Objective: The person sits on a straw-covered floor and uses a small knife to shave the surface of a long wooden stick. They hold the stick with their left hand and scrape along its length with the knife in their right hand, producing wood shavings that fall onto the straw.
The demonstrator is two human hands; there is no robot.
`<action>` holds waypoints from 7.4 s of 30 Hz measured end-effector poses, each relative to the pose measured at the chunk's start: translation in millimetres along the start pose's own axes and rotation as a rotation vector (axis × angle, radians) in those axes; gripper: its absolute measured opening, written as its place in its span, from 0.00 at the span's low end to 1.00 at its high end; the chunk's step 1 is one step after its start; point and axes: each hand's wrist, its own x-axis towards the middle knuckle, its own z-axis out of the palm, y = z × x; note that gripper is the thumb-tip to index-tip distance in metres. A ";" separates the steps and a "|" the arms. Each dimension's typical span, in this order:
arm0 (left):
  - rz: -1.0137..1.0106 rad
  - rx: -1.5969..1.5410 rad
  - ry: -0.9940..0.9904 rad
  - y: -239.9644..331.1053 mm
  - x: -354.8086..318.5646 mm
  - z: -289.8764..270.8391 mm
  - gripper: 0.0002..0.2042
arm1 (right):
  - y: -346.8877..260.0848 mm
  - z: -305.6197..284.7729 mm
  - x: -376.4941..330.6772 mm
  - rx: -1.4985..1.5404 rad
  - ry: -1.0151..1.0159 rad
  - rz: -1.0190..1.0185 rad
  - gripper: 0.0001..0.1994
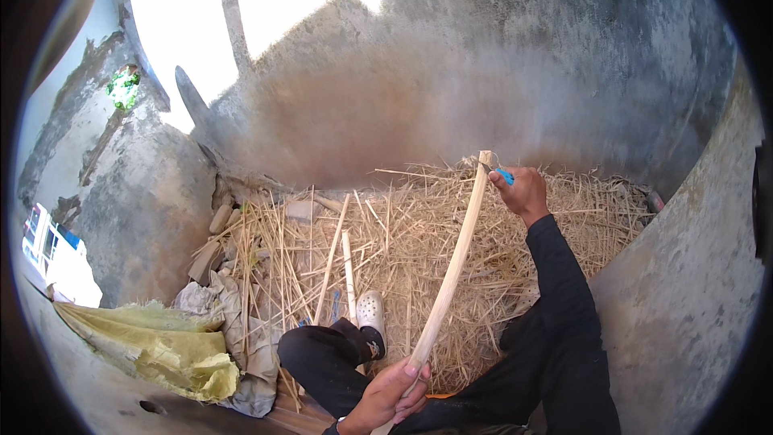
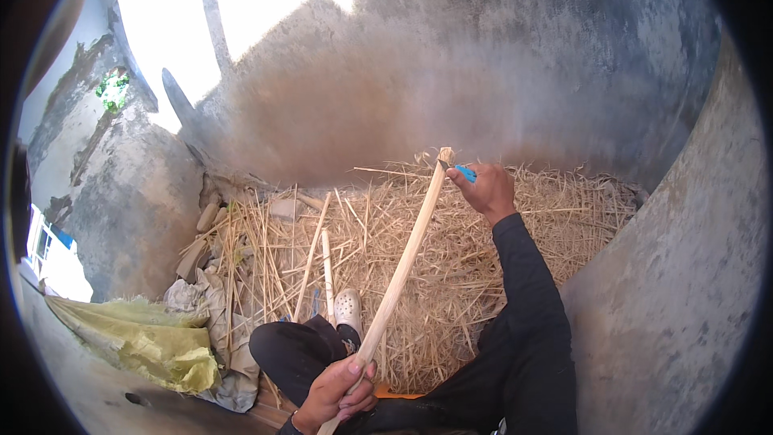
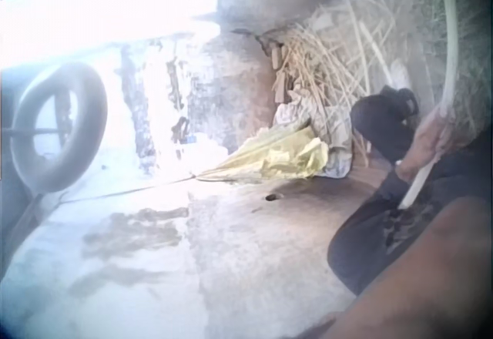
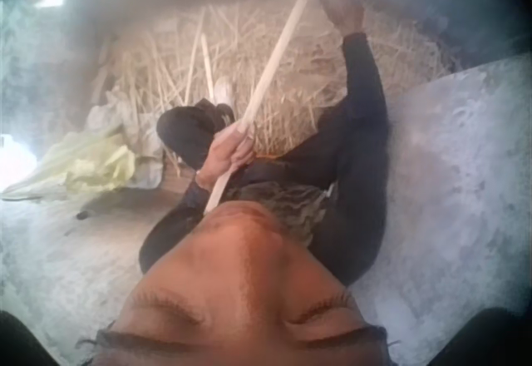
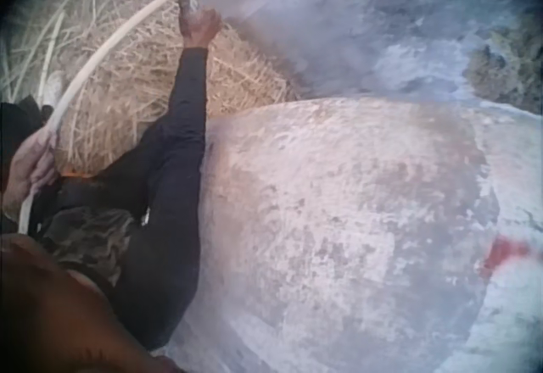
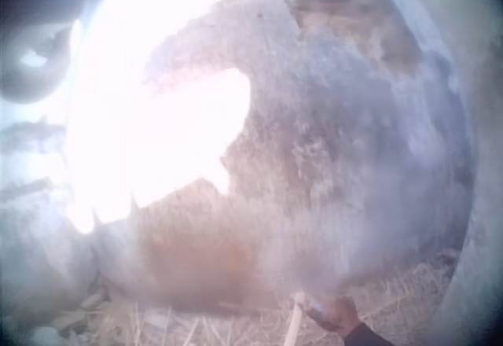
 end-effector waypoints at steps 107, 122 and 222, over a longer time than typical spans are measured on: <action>0.039 -0.219 0.078 17.5 17.1 -19.5 0.12 | -81.1 24.6 -60.4 0.348 -0.288 -0.232 0.39; -0.016 -0.267 0.010 7.2 6.5 -10.4 0.12 | -38.8 16.9 -20.6 0.141 -0.157 -0.055 0.40; -0.014 0.432 0.117 9.3 -12.1 24.7 0.17 | 9.1 -15.8 4.5 0.013 -0.023 -0.028 0.39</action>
